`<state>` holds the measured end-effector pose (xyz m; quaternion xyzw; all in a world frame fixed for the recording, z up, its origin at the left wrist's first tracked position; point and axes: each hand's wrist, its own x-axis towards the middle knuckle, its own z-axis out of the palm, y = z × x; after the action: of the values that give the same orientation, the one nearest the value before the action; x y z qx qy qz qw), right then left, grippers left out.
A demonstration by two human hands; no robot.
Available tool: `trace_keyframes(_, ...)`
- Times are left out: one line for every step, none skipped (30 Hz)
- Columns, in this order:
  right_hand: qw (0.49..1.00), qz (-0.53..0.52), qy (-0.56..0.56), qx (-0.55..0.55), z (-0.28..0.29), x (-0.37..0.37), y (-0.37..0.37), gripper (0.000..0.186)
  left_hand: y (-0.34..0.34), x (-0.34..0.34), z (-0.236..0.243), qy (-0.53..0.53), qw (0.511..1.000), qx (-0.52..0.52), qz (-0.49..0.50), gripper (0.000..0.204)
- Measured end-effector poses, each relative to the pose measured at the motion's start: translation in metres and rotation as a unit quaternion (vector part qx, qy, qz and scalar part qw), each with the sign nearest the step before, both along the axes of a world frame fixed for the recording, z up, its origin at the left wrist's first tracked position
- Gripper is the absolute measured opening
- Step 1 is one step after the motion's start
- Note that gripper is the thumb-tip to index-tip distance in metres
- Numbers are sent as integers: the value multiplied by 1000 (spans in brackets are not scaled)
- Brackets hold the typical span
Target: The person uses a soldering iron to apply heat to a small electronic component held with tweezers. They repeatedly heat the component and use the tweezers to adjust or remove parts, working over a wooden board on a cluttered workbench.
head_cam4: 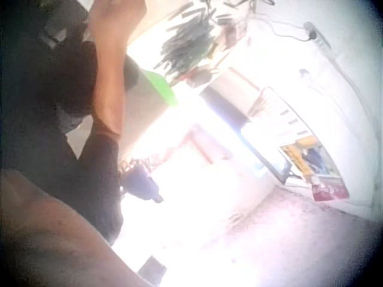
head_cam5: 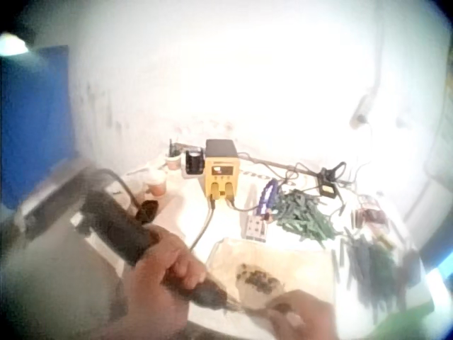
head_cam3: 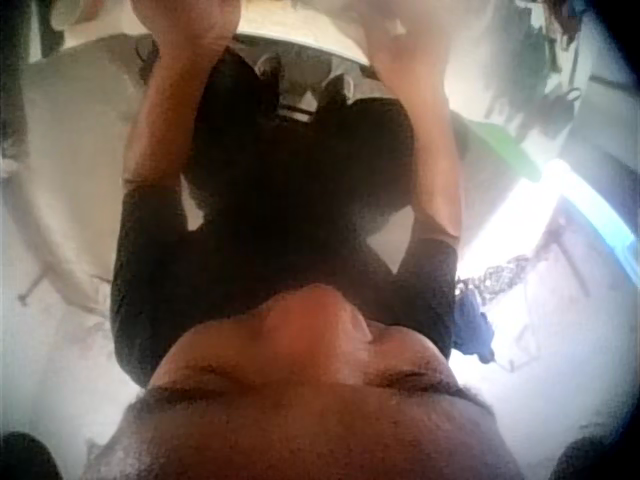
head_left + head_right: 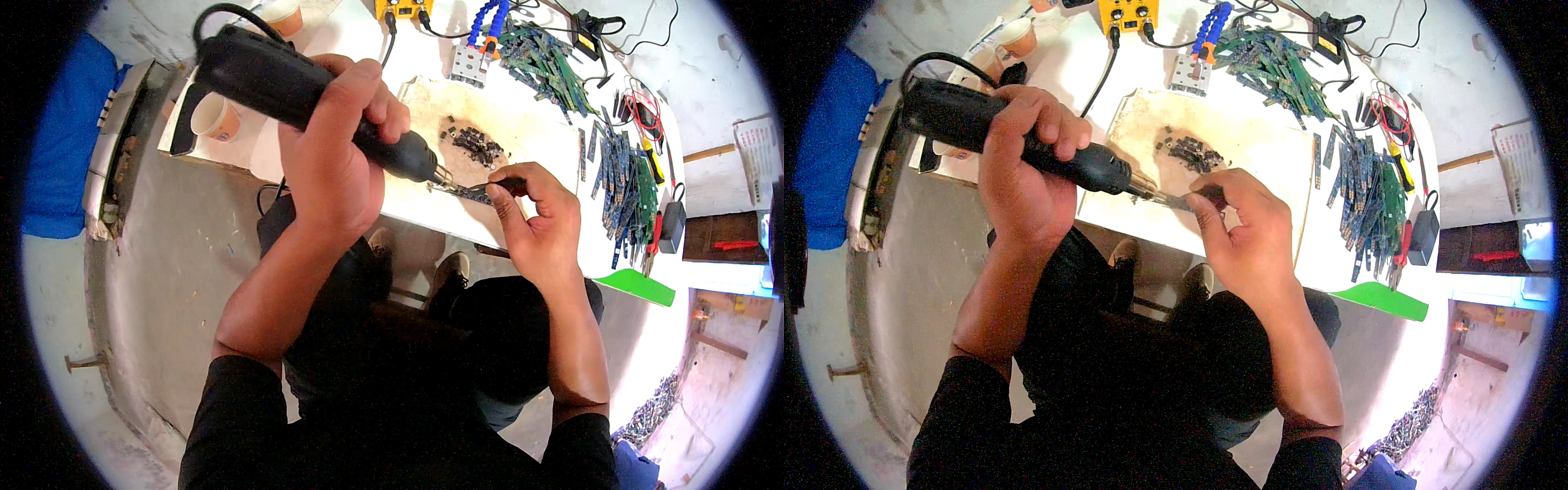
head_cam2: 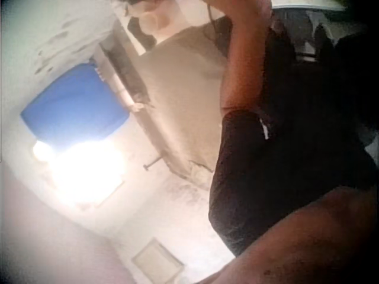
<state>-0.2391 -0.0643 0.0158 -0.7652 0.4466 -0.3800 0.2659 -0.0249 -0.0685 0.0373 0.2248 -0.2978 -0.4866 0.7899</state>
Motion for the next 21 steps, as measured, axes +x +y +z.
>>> trace_keyframes(1000, 5, 1, -5, 0, 2, 0, 10, 1, 1, 0, -5, 1000, -2, 5, 13)
trace_keyframes(1000, 10, 3, -11, -1, 2, 0, 10, 0, 3, -4, -8, 1000, -24, 1, 14)
trace_keyframes(1000, 12, 5, -12, -1, 3, 0, 11, 1, 3, -3, -42, 999, -14, 11, 13)
trace_keyframes(1000, 13, 8, -13, -2, 3, 0, 11, 4, 1, 1, -76, 997, -3, 19, 13)
trace_keyframes(1000, 14, 10, -13, -3, 4, 0, 12, 6, 0, 5, -111, 993, 8, 27, 14)
trace_keyframes(1000, 15, 14, -5, -2, 4, -1, 11, 7, -1, 6, -121, 992, 9, 22, 14)
trace_keyframes(1000, 16, 17, 3, -1, 4, -1, 10, 8, -2, 6, -131, 991, 10, 17, 14)
trace_keyframes(1000, 16, 21, 11, -2, 4, 0, 9, 9, -2, 7, -141, 990, 10, 12, 15)
trace_keyframes(1000, 20, 15, -1, -4, 4, -1, 10, 10, -3, 7, -140, 990, 9, 7, 14)
trace_keyframes(1000, 24, 11, -13, -5, 4, -2, 12, 10, -4, 7, -138, 990, 6, 2, 14)
trace_keyframes(999, 27, 6, -26, -6, 4, -3, 13, 10, -4, 7, -136, 991, 3, -3, 14)
trace_keyframes(999, 24, 10, -22, -6, 5, -3, 12, 10, -4, 5, -145, 989, -5, -5, 14)
trace_keyframes(999, 22, 14, -18, -5, 5, -3, 12, 9, -4, 4, -153, 988, -15, -7, 15)
trace_keyframes(1000, 19, 18, -15, -4, 6, -3, 12, 7, -4, 3, -161, 987, -25, -8, 15)
trace_keyframes(1000, 17, 18, -10, -4, 6, -4, 12, 6, -4, 2, -156, 988, -17, -4, 15)
trace_keyframes(1000, 15, 18, -4, -3, 7, -4, 11, 4, -5, 2, -151, 988, -10, 1, 15)
trace_keyframes(1000, 13, 17, 2, -3, 7, -4, 11, 3, -6, 2, -146, 989, -2, 6, 15)
trace_keyframes(1000, 16, 14, -6, -5, 7, -5, 11, 2, -8, 2, -145, 989, 3, 22, 15)
trace_keyframes(1000, 19, 11, -14, -6, 7, -6, 11, 1, -9, 3, -143, 989, 9, 37, 15)
trace_keyframes(999, 22, 8, -22, -7, 6, -6, 10, 1, -10, 3, -142, 988, 14, 52, 15)
trace_keyframes(1000, 19, 8, -17, -8, 6, -5, 10, 2, -10, 3, -146, 988, 11, 52, 15)
